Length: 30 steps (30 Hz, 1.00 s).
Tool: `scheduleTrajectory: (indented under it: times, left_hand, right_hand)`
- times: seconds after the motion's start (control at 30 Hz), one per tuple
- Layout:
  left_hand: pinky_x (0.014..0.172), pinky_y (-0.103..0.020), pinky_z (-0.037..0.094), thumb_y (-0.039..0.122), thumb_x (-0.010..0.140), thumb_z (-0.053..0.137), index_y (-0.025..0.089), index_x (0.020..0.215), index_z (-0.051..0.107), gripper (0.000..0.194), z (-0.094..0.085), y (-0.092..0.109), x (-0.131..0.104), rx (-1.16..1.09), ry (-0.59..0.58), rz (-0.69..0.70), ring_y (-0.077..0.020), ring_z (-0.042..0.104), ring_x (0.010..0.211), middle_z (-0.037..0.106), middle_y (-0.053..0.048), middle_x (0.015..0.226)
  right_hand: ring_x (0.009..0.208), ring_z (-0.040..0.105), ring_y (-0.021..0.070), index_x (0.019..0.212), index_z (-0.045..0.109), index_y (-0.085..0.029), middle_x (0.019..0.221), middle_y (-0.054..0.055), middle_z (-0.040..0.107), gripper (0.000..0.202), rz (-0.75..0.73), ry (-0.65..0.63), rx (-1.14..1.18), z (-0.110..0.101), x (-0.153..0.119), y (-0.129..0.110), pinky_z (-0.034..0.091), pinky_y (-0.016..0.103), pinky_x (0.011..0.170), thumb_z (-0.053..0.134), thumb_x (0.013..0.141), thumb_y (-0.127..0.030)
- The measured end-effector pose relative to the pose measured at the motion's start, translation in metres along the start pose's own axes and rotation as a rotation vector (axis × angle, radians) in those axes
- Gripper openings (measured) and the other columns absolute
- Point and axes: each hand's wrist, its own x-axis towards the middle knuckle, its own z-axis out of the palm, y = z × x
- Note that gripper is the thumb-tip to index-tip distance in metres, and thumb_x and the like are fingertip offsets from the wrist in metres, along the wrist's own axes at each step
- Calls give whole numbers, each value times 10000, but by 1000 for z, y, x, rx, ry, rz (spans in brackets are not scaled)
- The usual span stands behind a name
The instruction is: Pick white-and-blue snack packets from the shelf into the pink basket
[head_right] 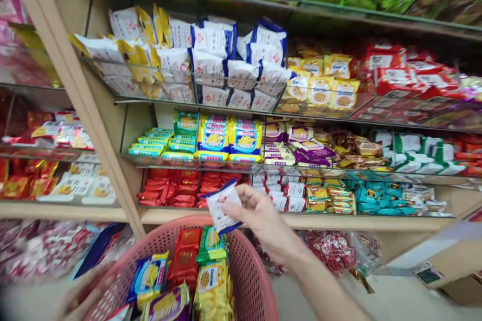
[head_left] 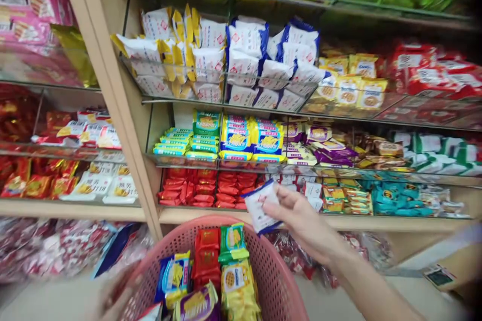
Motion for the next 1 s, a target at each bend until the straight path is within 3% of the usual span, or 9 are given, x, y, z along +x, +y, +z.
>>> scheduleTrajectory:
  times: [0.1,0.2,0.3,0.4,0.5,0.63,0.77,1.0]
  left_hand:
    - [904,-393,519,667,578,673,208,1095,646,692,-14,16,-3,-49,-68,-14,-332,596,1100,665,-68,1191]
    - [1042,-456,391,666,664,621,191,1146,610,678,-23,61,-22,16,49,91,-321,525,1188,616,-93,1260]
    - [1037,-449,402,576,753,604,200,1138,602,538,-10,109,-50,-42,-65,172,-303,519,1192,605,-91,1267]
    - [1011,-391,436,462,806,608,187,1191,551,476,18,136,-75,-171,-346,244,-263,525,1189,586,-104,1281]
    - [939,-362,484,373,796,653,176,1255,467,533,47,139,-89,-324,-566,243,-238,556,1135,589,-117,1257]
    - [903,-345,486,284,786,680,159,1192,483,468,71,129,-96,-420,-672,192,-201,601,1018,640,-89,1141]
    - [904,-324,470,261,818,651,154,1066,554,286,78,120,-98,-436,-713,180,-184,613,983,662,-59,1090]
    - [901,-315,453,273,853,608,171,1016,563,197,76,111,-101,-415,-747,170,-175,597,967,660,-38,1039]
  right_hand:
    - [855,646,171,874,655,-280,937,-2,708,230,123,-46,181,15,-12,49,487,320,835,758,692,-374]
    - [883,651,169,946,655,-258,979,3,710,245,163,-62,300,29,-23,77,480,308,849,739,727,-331]
    - [841,660,171,960,640,-218,963,23,715,238,185,-95,385,44,-32,90,486,322,833,714,760,-323]
    - [867,655,178,967,612,-202,972,31,711,260,178,-104,441,58,-39,96,478,339,854,724,752,-297]
    - [960,633,183,1040,579,-201,1046,41,691,345,157,-69,433,67,-45,100,455,349,908,734,740,-276]
    - [982,625,184,1054,539,-209,1046,38,682,427,143,-38,403,70,-52,109,454,347,911,763,698,-285]
    - [916,628,166,989,520,-217,997,19,670,431,86,-25,275,69,-56,120,474,310,841,785,663,-311]
    - [864,594,147,1018,518,-238,958,8,616,329,-12,-136,66,51,-66,135,476,294,765,698,764,-343]
